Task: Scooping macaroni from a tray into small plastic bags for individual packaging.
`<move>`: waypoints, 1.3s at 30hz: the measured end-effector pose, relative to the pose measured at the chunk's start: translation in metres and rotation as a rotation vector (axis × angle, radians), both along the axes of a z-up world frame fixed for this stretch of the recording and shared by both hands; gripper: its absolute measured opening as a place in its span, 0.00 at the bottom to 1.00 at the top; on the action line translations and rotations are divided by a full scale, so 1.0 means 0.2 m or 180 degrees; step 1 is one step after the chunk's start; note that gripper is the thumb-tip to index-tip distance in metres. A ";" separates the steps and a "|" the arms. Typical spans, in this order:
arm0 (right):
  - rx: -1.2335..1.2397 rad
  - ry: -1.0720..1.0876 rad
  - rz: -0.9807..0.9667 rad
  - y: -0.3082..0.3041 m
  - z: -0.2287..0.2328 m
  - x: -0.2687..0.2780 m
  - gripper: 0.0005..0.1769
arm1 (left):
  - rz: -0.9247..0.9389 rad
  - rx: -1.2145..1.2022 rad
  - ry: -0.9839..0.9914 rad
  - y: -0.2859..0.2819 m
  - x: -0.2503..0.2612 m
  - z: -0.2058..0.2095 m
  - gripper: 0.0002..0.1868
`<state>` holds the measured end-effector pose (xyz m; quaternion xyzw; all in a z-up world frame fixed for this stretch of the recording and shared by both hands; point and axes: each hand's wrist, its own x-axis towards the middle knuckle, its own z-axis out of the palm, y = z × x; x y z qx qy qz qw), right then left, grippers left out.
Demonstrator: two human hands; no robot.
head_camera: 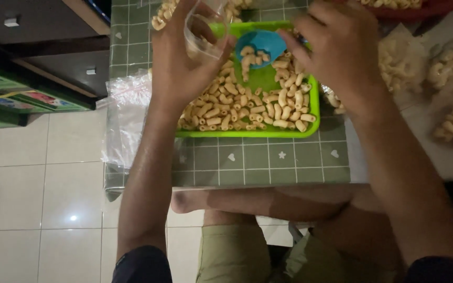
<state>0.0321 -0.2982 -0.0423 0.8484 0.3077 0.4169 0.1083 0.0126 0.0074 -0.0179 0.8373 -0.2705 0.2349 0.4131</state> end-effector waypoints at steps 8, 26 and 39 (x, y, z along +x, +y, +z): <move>0.0015 -0.0151 0.0014 0.01 -0.05 0.02 0.15 | 0.0023 0.0004 -0.0141 -0.01 -0.01 0.03 0.22; 0.0867 0.1087 -0.0090 0.02 -0.05 0.00 0.09 | 0.0036 0.0088 -0.0246 0.01 -0.01 0.01 0.20; 0.1584 0.0728 0.0546 0.10 0.09 -0.15 0.14 | 0.0354 0.0801 -0.0172 -0.04 0.04 -0.12 0.31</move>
